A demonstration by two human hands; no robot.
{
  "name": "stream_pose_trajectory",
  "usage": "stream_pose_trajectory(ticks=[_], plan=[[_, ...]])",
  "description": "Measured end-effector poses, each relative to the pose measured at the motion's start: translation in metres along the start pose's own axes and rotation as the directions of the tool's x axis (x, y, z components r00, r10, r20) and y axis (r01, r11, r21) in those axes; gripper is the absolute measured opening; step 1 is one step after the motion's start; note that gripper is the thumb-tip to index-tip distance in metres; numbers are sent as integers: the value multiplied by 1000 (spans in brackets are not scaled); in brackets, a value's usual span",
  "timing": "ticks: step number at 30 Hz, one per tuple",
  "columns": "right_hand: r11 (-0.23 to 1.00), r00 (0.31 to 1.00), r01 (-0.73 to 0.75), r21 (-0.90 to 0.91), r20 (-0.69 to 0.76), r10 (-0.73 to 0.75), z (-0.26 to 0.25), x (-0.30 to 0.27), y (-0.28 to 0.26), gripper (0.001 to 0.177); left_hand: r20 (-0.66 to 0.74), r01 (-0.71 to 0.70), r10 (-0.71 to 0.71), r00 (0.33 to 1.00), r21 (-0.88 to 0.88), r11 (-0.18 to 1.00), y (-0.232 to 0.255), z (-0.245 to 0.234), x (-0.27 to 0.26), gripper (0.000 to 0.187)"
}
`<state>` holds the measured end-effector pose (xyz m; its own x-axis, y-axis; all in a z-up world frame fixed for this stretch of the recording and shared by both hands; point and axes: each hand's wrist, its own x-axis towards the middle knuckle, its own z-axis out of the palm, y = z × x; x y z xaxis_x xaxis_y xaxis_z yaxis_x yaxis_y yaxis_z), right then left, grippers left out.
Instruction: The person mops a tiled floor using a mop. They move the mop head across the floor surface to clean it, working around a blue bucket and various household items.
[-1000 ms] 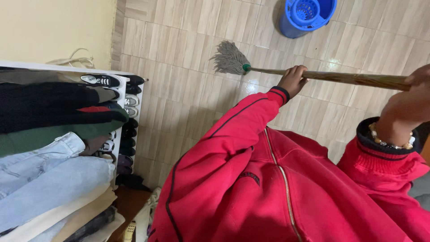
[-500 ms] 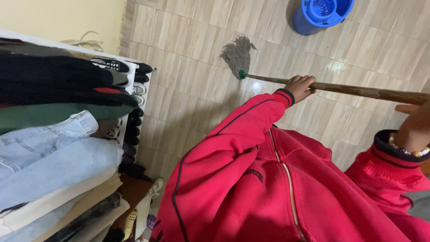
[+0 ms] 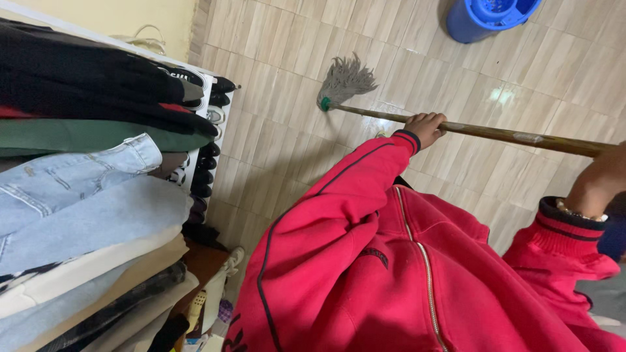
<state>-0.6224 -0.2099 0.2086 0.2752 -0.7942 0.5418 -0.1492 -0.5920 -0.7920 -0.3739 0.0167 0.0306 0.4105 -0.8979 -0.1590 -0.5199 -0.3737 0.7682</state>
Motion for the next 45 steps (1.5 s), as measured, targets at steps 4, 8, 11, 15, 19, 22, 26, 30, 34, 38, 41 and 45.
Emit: stream_pose_trajectory(ticks=[4,8,11,15,19,22,26,30,34,38,41,45], plan=[[1000,1000,4,-26,-22,-5,14,-8,-1,43,-1,38,-38,999,48,998,-21,-4,-15,32],[1000,998,16,-14,-62,-17,37,-12,-7,44,-18,81,-80,997,60,995,-41,-10,-32,33],[998,994,49,39,-102,-45,59,-11,-21,44,-34,119,-117,993,61,991,-54,-18,-44,35],[994,985,-109,30,-128,112,98,-14,-62,45,-41,188,-186,982,40,981,-72,-32,-64,31],[998,997,33,-59,-64,-37,135,-20,-109,58,-85,276,-274,958,14,961,-87,-42,-82,32],[1000,1000,5,-7,-9,-5,156,-23,-130,61,-97,340,-339,936,-5,940,-98,-47,-92,33],[1000,997,8,24,80,-10,179,-24,-138,64,-109,421,-421,900,-24,907,-111,-50,-104,36],[997,994,2,80,110,-11,205,-23,-142,63,-150,476,-477,866,-44,878,-119,-52,-112,42],[990,982,8,143,187,-35,232,-10,-152,60,-239,507,-518,821,-109,855,-124,-56,-115,45],[924,955,-173,341,288,72,256,11,-172,64,-352,507,-510,785,-107,855,-123,-58,-108,44],[887,938,-201,415,344,51,275,31,-187,65,-485,472,-471,737,-129,872,-118,-60,-98,42],[830,908,-283,481,414,69,296,56,-185,65,-530,527,-532,660,-178,831,-102,-66,-79,42]])
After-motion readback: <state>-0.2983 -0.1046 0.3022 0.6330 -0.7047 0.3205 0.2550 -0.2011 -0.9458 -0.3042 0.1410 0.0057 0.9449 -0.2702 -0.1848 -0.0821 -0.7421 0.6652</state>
